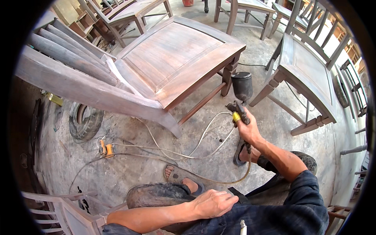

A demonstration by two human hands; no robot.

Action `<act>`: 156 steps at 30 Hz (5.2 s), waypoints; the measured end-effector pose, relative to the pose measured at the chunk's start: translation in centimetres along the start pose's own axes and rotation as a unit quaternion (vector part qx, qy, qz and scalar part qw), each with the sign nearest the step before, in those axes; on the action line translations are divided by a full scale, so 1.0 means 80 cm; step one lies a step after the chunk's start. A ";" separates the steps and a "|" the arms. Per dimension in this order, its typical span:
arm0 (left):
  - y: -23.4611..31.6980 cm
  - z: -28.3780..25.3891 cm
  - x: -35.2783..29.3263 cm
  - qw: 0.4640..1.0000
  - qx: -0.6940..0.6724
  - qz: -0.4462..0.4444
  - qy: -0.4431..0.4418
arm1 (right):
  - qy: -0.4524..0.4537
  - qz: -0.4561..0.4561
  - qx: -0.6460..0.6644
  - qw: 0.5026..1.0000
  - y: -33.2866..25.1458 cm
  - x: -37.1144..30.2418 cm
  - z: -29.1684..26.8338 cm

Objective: The person uses a spray gun to apply a coat of paint to a wooden chair. They hold the chair with one hand and maneuver the spray gun with the other, covering the legs, seat, and backrest.

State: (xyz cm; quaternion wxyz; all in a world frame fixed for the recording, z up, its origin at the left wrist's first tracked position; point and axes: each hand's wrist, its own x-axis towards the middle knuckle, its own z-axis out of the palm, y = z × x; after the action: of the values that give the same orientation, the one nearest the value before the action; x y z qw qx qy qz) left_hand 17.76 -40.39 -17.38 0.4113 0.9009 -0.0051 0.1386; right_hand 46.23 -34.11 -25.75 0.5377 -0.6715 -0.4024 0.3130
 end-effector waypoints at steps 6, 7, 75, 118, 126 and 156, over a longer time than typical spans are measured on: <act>0.000 -0.002 -0.001 1.000 -0.003 -0.009 -0.004 | 0.069 -0.056 -0.044 0.995 0.006 0.039 -0.021; -0.002 -0.003 0.002 1.000 -0.002 -0.001 -0.003 | 0.083 -0.059 -0.037 0.994 0.009 0.041 -0.024; -0.001 0.010 -0.010 0.998 -0.002 -0.028 -0.059 | -0.126 -0.059 0.030 0.990 -0.084 -0.112 0.009; -0.016 0.044 -0.031 0.971 0.094 -0.126 -0.180 | -0.230 -0.030 -0.014 0.973 -0.028 -0.146 0.045; -0.030 0.052 -0.036 0.971 0.090 -0.132 -0.179 | -0.235 -0.095 0.014 0.967 -0.129 -0.149 0.013; -0.044 0.065 -0.028 0.955 0.114 -0.155 -0.227 | -0.248 -0.133 0.030 0.959 -0.237 -0.170 -0.029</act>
State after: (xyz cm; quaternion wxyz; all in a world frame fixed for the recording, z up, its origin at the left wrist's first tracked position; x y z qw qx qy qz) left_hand 17.33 -42.16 -23.83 0.3100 0.9393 0.0567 -0.1357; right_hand 37.84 -45.27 -6.89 0.4777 -0.4968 -0.5989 0.4078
